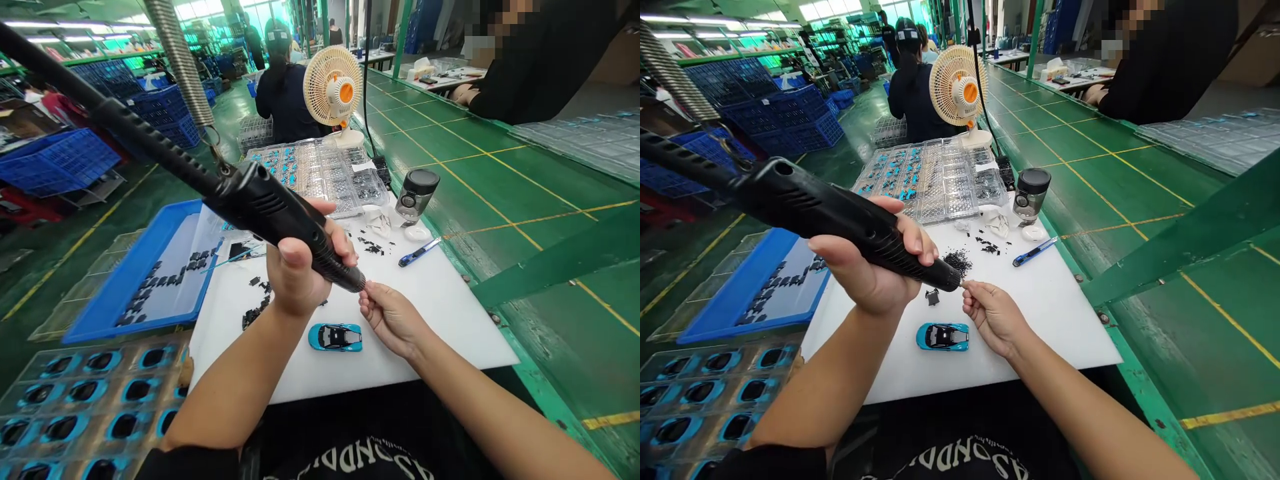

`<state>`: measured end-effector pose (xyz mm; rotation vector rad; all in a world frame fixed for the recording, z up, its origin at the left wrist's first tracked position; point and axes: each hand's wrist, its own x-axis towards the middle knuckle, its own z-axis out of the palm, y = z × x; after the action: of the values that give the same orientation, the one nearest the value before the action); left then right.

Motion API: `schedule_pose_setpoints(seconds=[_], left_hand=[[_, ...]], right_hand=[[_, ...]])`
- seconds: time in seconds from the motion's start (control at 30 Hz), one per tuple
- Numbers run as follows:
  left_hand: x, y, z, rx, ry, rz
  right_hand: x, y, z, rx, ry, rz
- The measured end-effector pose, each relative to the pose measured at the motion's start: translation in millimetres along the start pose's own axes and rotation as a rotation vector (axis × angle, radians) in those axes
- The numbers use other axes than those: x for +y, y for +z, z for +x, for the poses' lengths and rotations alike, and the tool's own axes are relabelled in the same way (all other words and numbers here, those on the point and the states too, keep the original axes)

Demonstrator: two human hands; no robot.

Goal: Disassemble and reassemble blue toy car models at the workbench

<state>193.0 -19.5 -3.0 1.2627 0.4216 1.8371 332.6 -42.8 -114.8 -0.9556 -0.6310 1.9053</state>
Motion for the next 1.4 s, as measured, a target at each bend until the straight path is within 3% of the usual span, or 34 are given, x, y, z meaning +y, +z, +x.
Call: schedule_pose_setpoints(seconds=[0.17,0.33,0.67,0.93,1.17,1.27,1.4], left_hand=[[3,4.1,-2,-0.005,-0.001,0.025],[4,3.8,-4,-0.006,-0.007,0.032],[10,7.7,-6,-0.02,-0.042,-0.011],[12,10.5,-7,-0.006,-0.047,0.004],[11,8.8,-8,-0.056,-0.056,0.002],[6,6.2,-3,-0.077,-0.059,0.006],[-1,2.0,14,-0.017,-0.071,0.143]], right_hand=[[9,10,-5,0.013,0.032,0.203],[13,12,-7,-0.016,0.014,0.265],[12,11,-8,-0.115,-0.033,0.229],[11,11,-12,-0.121,-0.033,0.195],[8,13,-11,-0.158,0.03,0.181],[4,4,-11,-0.075,0.018,0.004],[1,-16,-18,0.117,-0.183,-0.439]])
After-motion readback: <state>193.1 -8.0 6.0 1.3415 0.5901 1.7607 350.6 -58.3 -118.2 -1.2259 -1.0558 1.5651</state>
